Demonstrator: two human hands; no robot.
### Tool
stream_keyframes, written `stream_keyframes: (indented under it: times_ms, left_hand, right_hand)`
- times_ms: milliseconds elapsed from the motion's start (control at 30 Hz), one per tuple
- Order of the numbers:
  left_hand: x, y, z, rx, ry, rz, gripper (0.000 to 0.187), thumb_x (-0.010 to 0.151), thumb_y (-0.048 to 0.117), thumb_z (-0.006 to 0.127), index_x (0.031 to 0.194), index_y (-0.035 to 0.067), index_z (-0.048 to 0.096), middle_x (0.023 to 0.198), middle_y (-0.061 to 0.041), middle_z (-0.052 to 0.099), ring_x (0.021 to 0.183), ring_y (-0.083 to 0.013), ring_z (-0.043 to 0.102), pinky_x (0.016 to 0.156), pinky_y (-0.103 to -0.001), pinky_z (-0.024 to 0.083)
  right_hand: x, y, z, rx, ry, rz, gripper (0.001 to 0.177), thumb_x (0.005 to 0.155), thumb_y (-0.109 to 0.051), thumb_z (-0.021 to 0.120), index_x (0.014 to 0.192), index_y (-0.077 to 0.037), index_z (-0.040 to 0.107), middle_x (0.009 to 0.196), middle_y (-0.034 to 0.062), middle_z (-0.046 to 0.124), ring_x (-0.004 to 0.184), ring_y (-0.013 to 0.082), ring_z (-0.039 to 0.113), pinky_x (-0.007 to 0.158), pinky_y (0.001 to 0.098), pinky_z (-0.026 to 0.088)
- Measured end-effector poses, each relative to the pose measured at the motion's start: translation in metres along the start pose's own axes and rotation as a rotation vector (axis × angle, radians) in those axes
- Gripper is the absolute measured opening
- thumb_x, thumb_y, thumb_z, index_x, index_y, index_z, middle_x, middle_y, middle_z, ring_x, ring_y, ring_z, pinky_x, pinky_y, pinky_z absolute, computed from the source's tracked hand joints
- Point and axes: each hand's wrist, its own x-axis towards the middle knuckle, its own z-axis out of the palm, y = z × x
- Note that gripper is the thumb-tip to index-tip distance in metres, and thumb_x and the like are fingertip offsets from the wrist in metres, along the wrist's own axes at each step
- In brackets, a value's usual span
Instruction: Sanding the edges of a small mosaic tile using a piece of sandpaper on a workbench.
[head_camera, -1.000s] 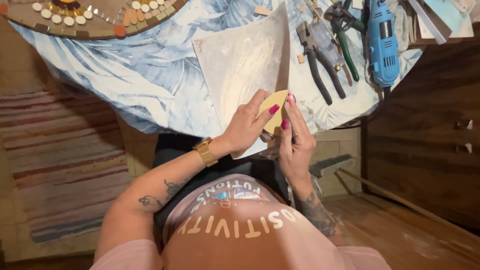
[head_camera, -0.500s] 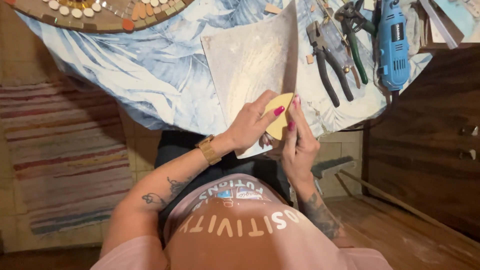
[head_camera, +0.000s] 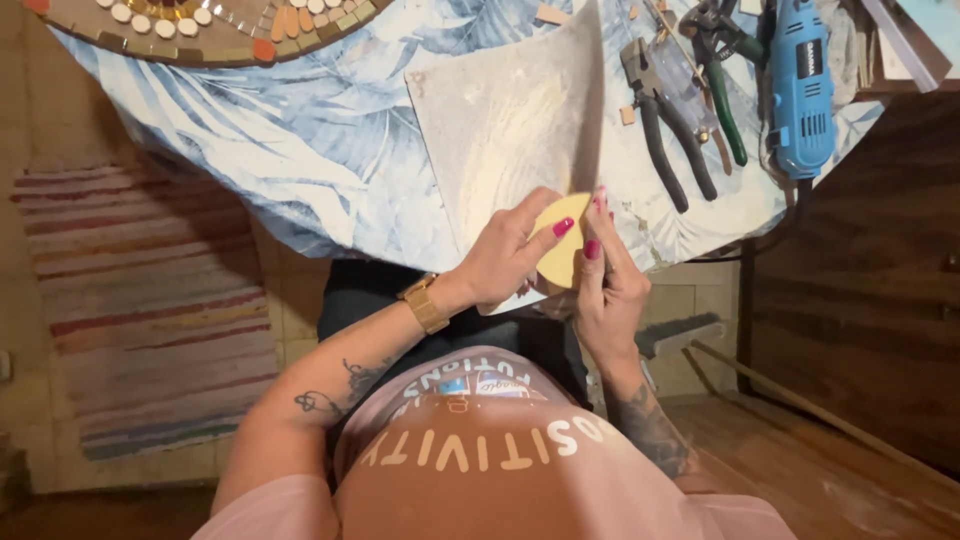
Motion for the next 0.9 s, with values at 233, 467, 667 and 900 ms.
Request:
stream_keyframes:
  times_ms: [233,467,667,900]
  left_hand:
    - [0.003,-0.014,0.006,-0.063,-0.003,-0.022,0.018,0.086,0.026,0.045,0.093,0.011,0.050,0.045,-0.010,0.053,0.038,-0.0156,0.054,0.043,-0.027,0.045]
    - [0.006,-0.010,0.006,-0.039,0.033,-0.018,0.018,0.086,0.026,0.045,0.095,0.011,0.051,0.054,-0.011,0.057,0.051,-0.0143,0.052,0.055,-0.031,0.046]
    - [0.005,-0.008,0.007,-0.049,0.031,-0.016,0.019,0.086,0.025,0.045,0.096,0.010,0.051,0.056,-0.010,0.057,0.055,-0.0137,0.051,0.058,-0.031,0.046]
    - [0.003,-0.007,0.006,-0.039,-0.014,-0.005,0.018,0.086,0.025,0.046,0.095,0.010,0.050,0.056,-0.009,0.056,0.056,-0.0136,0.050,0.060,-0.031,0.045]
  right_hand:
    - [0.004,0.001,-0.004,0.031,-0.021,-0.036,0.026,0.090,-0.007,0.039,0.110,0.003,0.053,0.117,0.0215,0.049,0.112,0.0324,0.043,0.100,0.0412,0.029]
    - [0.000,0.005,-0.007,-0.056,-0.068,-0.063,0.028,0.089,-0.008,0.041,0.113,0.001,0.052,0.119,0.0192,0.048,0.116,0.0323,0.039,0.102,0.0427,0.021]
    - [0.005,-0.002,-0.007,-0.047,-0.056,-0.059,0.028,0.089,-0.008,0.041,0.113,0.001,0.052,0.119,0.0180,0.049,0.118,0.0315,0.036,0.103,0.0413,0.019]
    - [0.011,0.009,-0.007,-0.028,-0.031,-0.052,0.027,0.090,-0.009,0.041,0.113,0.000,0.053,0.119,0.0163,0.050,0.121,0.0326,0.032,0.105,0.0402,0.012]
